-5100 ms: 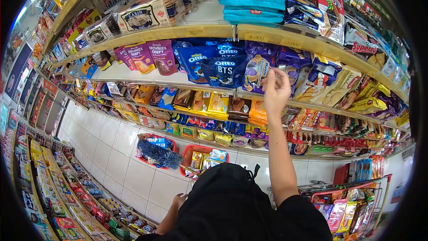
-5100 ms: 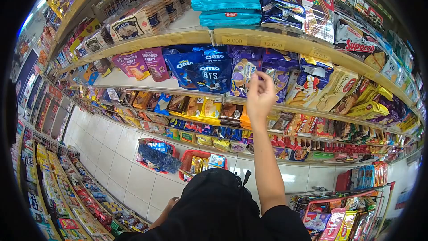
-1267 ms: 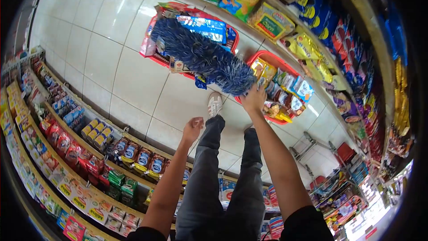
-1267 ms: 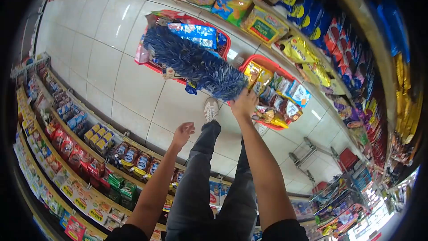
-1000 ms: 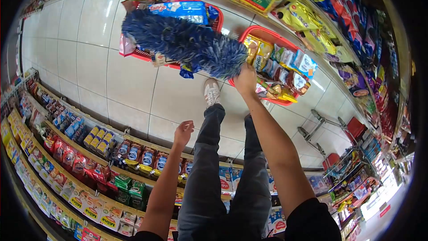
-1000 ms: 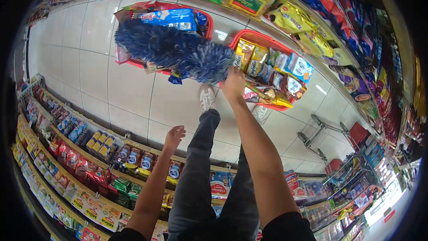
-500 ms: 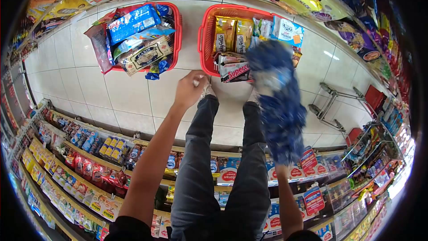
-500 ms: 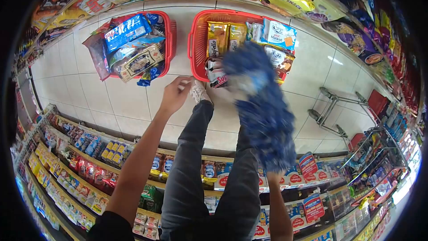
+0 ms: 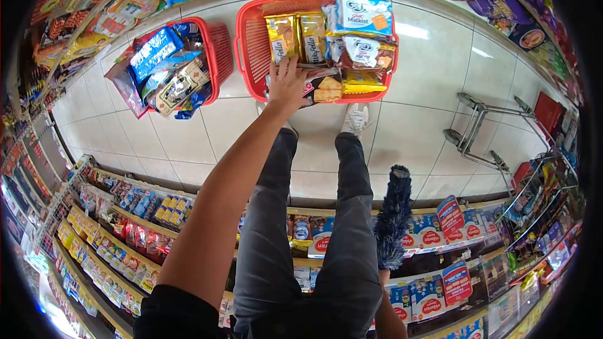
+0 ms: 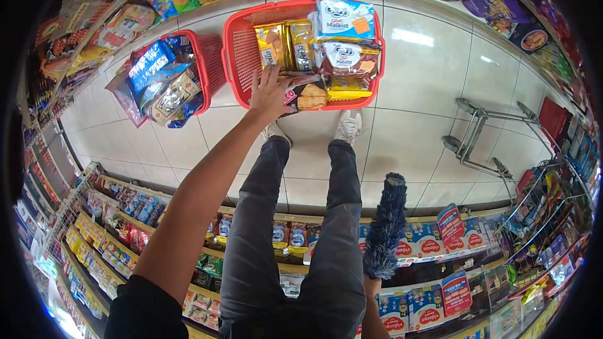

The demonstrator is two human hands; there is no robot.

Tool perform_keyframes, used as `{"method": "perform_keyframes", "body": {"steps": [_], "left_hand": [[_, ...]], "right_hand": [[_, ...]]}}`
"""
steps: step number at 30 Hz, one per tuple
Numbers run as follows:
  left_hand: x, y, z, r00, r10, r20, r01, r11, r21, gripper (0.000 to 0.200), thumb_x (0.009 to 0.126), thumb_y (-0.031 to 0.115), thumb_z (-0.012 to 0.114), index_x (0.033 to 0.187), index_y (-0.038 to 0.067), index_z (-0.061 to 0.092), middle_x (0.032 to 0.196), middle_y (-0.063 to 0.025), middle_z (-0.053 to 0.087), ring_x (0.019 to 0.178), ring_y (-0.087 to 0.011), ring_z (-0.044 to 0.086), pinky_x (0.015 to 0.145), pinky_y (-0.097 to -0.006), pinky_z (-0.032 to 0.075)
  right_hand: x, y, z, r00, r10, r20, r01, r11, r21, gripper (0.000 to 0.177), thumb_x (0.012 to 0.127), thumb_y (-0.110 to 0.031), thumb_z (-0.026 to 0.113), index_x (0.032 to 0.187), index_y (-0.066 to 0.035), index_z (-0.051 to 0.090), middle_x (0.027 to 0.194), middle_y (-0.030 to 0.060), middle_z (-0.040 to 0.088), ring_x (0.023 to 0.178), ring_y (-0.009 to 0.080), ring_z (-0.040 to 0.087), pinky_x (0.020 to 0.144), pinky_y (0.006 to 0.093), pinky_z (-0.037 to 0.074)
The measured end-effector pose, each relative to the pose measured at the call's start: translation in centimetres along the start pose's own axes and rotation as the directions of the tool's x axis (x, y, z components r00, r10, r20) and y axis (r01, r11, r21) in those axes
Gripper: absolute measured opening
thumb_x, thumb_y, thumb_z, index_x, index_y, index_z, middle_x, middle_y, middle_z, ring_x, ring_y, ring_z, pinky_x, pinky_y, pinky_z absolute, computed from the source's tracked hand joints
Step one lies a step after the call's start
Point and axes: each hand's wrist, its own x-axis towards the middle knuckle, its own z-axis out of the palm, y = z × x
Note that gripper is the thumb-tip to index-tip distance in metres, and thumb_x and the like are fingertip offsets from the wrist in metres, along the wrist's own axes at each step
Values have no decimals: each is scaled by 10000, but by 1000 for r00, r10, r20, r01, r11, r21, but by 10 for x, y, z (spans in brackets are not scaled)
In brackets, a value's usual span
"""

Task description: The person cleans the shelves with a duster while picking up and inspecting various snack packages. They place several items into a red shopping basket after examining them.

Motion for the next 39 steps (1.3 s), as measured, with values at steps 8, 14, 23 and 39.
{"method": "perform_keyframes", "body": {"steps": [8,14,23,39], "left_hand": [[-41,-1,-2,992,-93,-82,53,917,-395,516,663,207,751,1101,121,493,1099,-164,569,1099,-310,518,978,-485,335],[-100,23,-77,832,-539,130,400,422,-813,445,731,102,732,1071,33,453,834,-100,633,726,-97,607,621,-251,485],[-254,34,-302,959,-280,35,-122,-522,-844,571,764,7,691,1245,75,390,1012,-55,588,893,-121,599,767,-300,519],[-344,-21,-444,940,-135,-314,-264,-870,-417,474,932,486,379,1147,100,551,987,-61,652,837,-176,643,771,-357,526]], "right_hand": [[2,-68,-48,983,-164,-79,175,970,169,434,650,-325,685,880,37,613,852,233,643,847,410,615,719,456,480],[-29,-91,-101,985,-157,-76,158,988,-3,420,686,-313,643,890,51,597,852,264,626,836,433,602,719,474,472],[-116,-102,-202,689,-470,-552,701,626,341,378,721,-125,594,1028,78,509,922,212,614,816,347,611,754,403,469],[-353,-217,-359,72,-700,-710,997,23,78,332,861,-172,487,592,20,457,471,36,413,450,100,369,428,312,298]]}}
